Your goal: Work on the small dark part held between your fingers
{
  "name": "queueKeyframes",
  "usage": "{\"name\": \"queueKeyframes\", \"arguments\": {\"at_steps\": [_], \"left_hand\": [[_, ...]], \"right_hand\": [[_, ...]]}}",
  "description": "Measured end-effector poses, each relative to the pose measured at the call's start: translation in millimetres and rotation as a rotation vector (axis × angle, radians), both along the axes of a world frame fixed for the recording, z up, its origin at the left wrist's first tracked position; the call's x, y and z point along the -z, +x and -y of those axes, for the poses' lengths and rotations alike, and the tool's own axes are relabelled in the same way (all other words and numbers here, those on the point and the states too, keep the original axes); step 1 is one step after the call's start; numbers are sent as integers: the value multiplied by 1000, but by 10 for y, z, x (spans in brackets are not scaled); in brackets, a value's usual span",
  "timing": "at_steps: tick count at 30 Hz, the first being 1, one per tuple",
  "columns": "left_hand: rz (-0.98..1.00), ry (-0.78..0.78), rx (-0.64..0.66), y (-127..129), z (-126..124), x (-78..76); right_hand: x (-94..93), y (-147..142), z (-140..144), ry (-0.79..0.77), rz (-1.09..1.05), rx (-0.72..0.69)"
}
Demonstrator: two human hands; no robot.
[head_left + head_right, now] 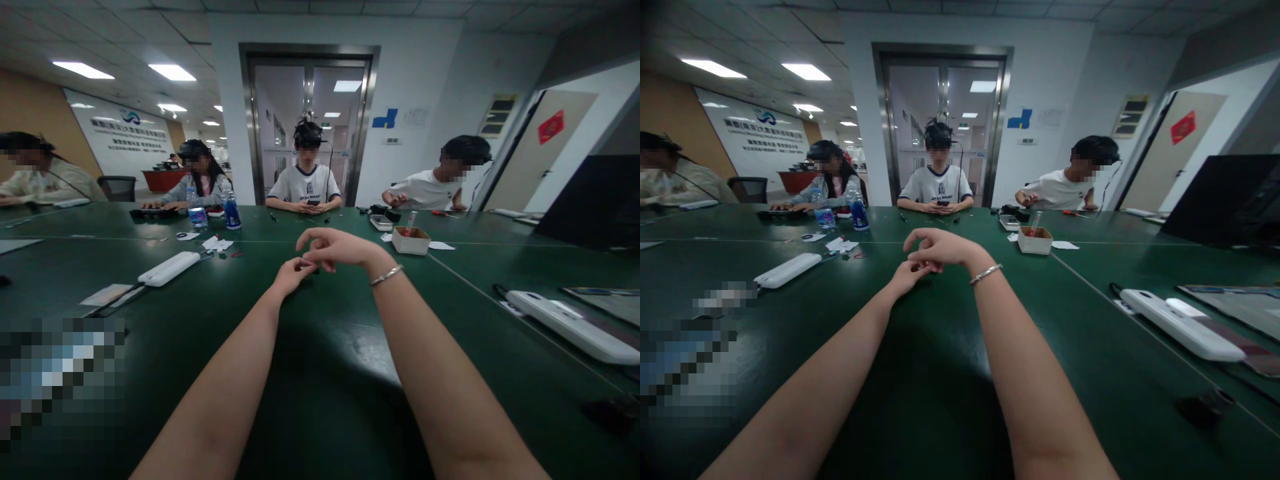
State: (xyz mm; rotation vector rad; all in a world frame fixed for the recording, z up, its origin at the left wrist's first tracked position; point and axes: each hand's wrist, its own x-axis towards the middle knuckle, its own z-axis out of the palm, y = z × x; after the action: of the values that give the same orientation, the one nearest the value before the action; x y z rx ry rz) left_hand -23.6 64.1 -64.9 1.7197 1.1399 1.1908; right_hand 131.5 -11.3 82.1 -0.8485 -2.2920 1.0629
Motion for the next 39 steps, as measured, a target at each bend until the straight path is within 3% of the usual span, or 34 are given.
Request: {"name": "queueKeyframes", "arguments": {"at_steps": [3,5,8,13,18,32,39], "left_hand": [[99,6,24,-5,-23,-10],[154,18,12,-12,-37,-11],[187,49,2,-12,-43,-8],[205,35,28,26,-22,-8],[241,-19,117,32,-13,-23],[258,-3,130,-8,-25,-28],[80,-115,-2,43,-19,-16]], "right_hand": [[665,57,-522,-87,-174,523],[984,121,-671,-197,-196,594],[1197,181,-689,-389,-282,489],[1212,108,-622,-516,-453,307],[1260,93,-632,-550,-558,351],[1252,136,-617,-596,-517,393],[1287,140,-650,-605,-540,397]]}}
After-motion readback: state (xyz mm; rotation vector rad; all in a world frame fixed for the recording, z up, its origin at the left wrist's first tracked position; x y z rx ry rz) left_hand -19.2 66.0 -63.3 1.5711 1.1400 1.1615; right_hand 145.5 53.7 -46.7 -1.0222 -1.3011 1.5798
